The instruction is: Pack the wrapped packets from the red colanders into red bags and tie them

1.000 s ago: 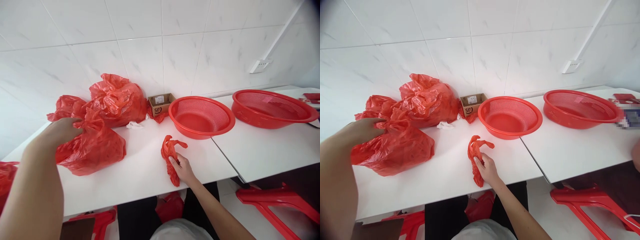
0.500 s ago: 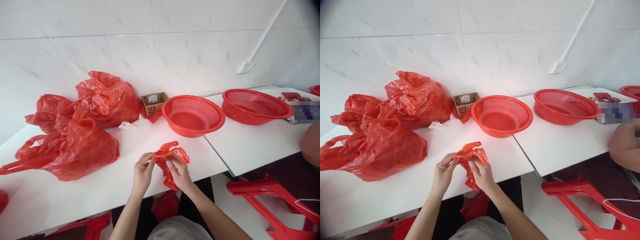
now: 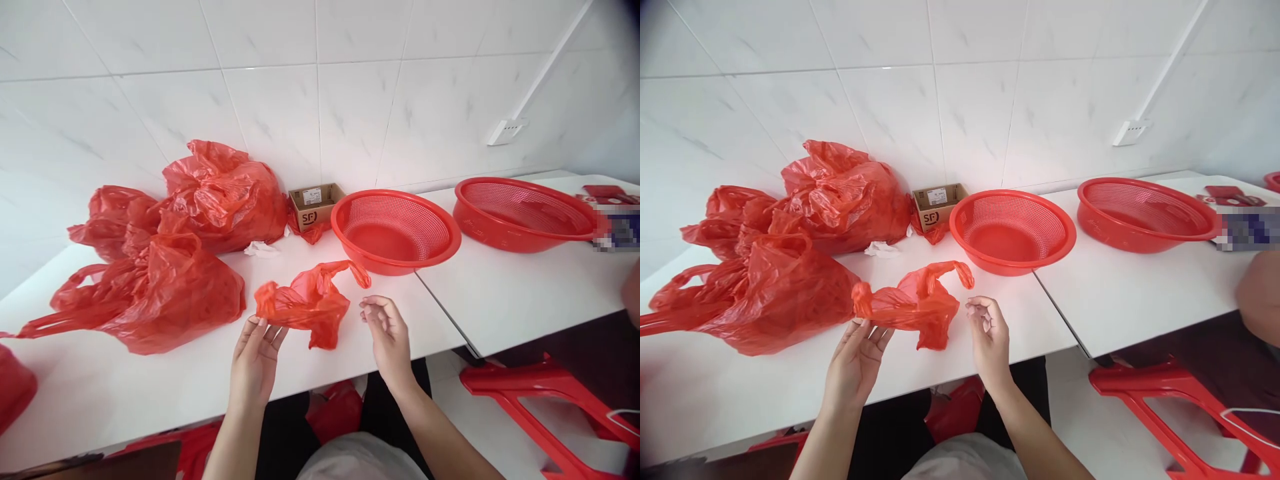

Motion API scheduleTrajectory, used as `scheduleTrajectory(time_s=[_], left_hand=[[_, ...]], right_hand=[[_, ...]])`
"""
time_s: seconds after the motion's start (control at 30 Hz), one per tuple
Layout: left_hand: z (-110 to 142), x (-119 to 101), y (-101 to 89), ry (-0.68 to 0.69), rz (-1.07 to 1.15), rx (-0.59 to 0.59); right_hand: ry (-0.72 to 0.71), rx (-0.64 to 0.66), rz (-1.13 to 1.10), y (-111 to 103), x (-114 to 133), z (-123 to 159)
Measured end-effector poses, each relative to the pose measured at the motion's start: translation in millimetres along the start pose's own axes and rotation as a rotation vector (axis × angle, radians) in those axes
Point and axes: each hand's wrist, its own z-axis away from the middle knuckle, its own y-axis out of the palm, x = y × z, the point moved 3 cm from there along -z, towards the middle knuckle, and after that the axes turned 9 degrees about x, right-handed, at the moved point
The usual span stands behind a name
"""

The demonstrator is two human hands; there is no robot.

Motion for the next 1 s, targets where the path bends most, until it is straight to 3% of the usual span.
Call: scheduleTrajectory(time_s=[0.07, 0.13, 0.2, 0.3, 0.4, 0.47, 0.57, 0.67, 0.73, 0.77, 0.8, 0.87, 0.93, 1.0], left_hand=[[4, -2, 5.3, 0.0, 0.002, 0.025], [9, -1, 13.4, 0.001, -0.008, 0.055], [15, 0, 21.1, -0.011, -0.008, 0.085], [20, -1, 21.2, -0.044, 0.023, 0.06], [17, -13, 1.6, -0.029, 0.047, -0.043], [12, -24, -17.9, 0.016, 0.045, -0.123], [4, -35, -40.0, 0.083, 0.007, -0.21], [11, -41, -36.6, 0.187, -0.069, -0.278], [30, -45, -18.0, 0.398, -0.232, -0.351], [43, -48, -3.9, 0.574, -0.392, -0.383], [56, -48, 12.9, 0.708, -0.576, -0.355], [72, -37, 46.2, 0.821, -0.948, -0.122], [73, -15, 64.3, 0.789, -1.307, 0.129], [56, 3, 56.8, 0.652, -1.596, 0.148]], right_hand=[[-0.23, 0.012, 0.052, 2, 37, 1], [-0.422, 0.183, 0.125, 14, 72, -3], [-0.458, 0.392, 0.261, 30, 86, -12], [-0.268, 0.659, 0.606, 44, 61, -25], [-0.068, 0.841, 0.837, 34, 17, -30], [-0.016, 0.852, 0.874, 16, 2, -32], [0.064, 0.763, 0.895, -14, 1, -38], [0.141, 0.702, 0.905, -27, 9, -43], [0.16, 0.728, 0.909, -23, 12, -42], [0.169, 0.742, 0.918, -19, 12, -41], [0.178, 0.754, 0.93, -14, 12, -39], [0.221, 0.791, 0.977, -3, 12, -33], [0.266, 0.854, 0.995, 8, 15, -24], [0.242, 0.925, 0.947, 16, 23, -15]])
